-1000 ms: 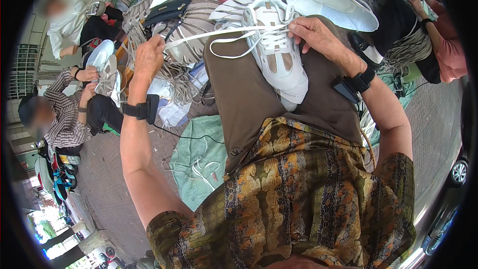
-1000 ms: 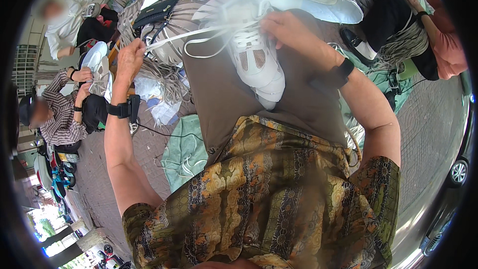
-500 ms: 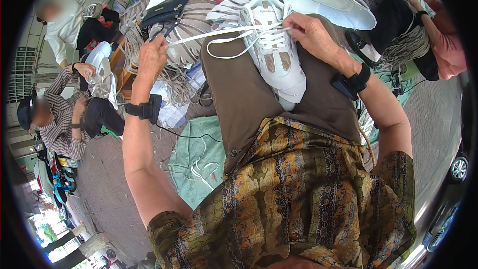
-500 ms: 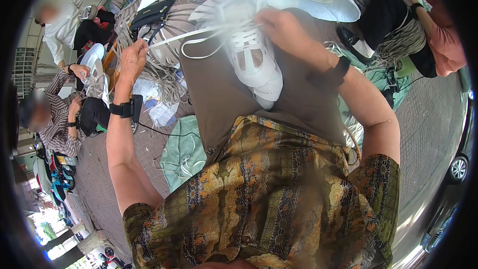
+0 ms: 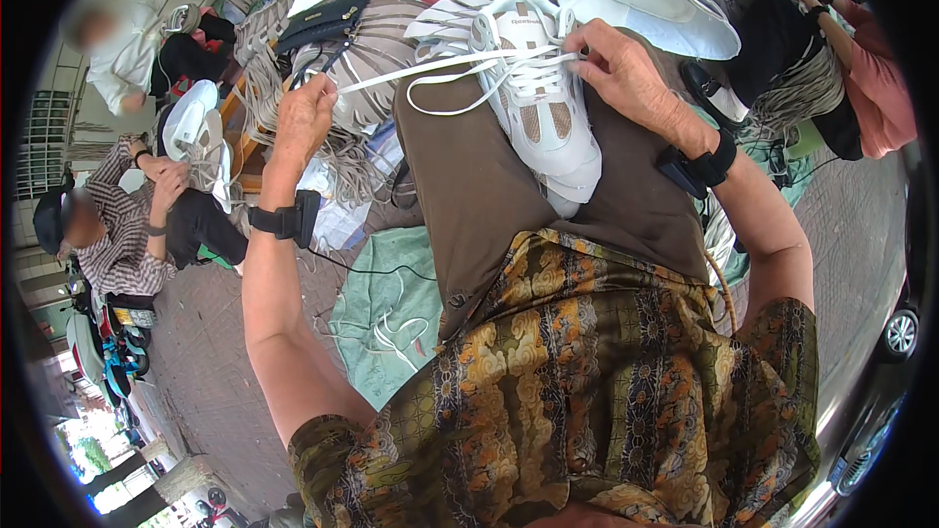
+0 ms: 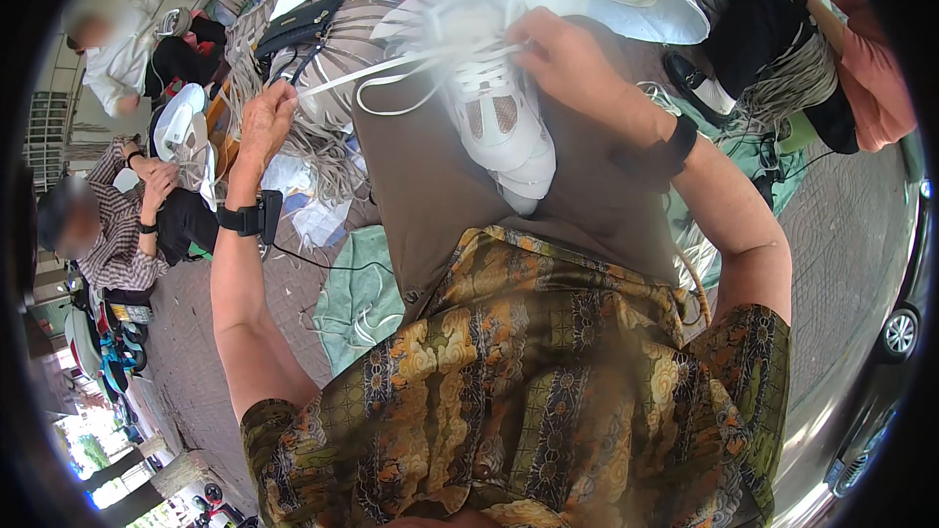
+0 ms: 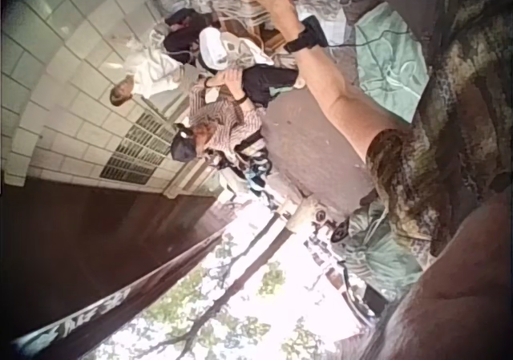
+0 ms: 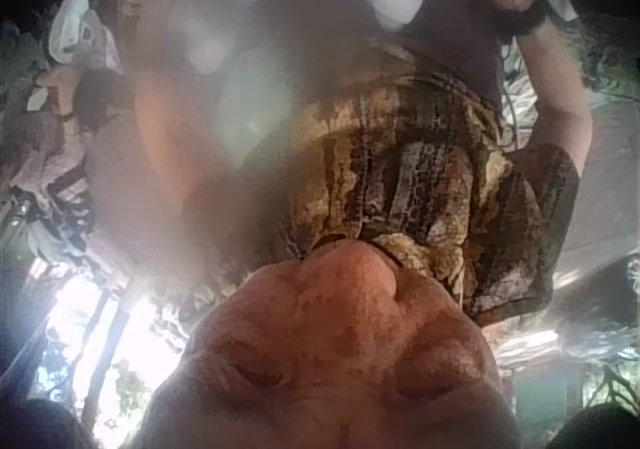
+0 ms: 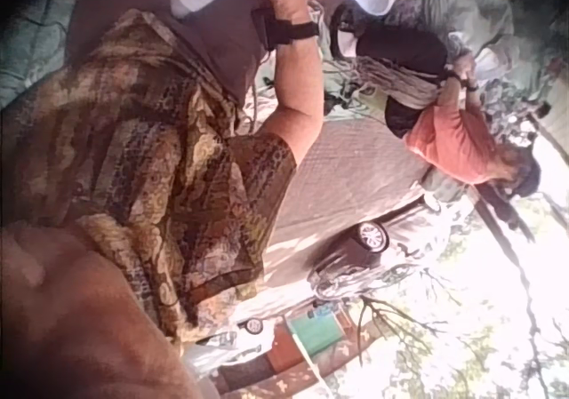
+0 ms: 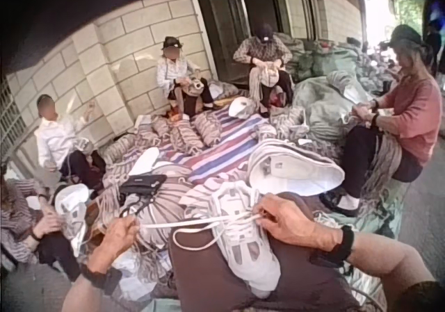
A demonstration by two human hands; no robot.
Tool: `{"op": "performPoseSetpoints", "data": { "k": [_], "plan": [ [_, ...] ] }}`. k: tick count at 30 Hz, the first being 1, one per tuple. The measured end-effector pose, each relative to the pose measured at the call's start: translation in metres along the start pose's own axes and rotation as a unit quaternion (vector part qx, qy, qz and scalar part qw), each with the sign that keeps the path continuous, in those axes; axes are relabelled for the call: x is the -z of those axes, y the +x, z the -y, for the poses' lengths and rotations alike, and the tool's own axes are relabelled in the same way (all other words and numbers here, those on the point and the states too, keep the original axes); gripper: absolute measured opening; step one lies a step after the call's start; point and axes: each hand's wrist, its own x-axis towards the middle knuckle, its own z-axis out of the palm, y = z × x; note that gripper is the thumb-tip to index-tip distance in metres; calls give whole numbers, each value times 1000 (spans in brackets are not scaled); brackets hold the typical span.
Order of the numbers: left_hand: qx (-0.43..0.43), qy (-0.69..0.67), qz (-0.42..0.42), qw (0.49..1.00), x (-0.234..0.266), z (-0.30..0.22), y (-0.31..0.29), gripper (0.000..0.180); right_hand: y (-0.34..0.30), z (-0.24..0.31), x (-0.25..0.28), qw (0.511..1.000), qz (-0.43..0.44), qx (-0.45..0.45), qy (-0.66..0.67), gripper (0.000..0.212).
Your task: Insert white laces through the eyelets of a white athletic shoe upper.
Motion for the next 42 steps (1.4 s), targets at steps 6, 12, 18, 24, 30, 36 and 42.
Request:
{"op": "performPoseSetpoints", "data": {
  "k": [6,12,18,24,30,36,42],
  "plan": [
    [-36,38,-18,998,2,1,-4,6,3,-18,-9,996,-7,84,1,11],
    [-34,142,-66,987,18,27,-18,6,2,-20,-11,998,17,67,12,7],
    [-22,131,-77,988,10,51,-19,6,10,-9,-4,999,-29,2,35,11],
    [-109,46,-144,982,-3,-22,9,15,18,-6,-10,993,-18,103,-61,15],
    [-99,-110,-2,989,-43,-148,1,14,24,-9,-12,981,-7,133,-141,10],
    [-174,41,31,983,-67,-166,10,17,27,-9,-11,983,-13,91,-162,6],
    [-260,65,-107,957,-49,-158,22,10,21,-7,8,943,26,133,-305,19]
  ]
}}
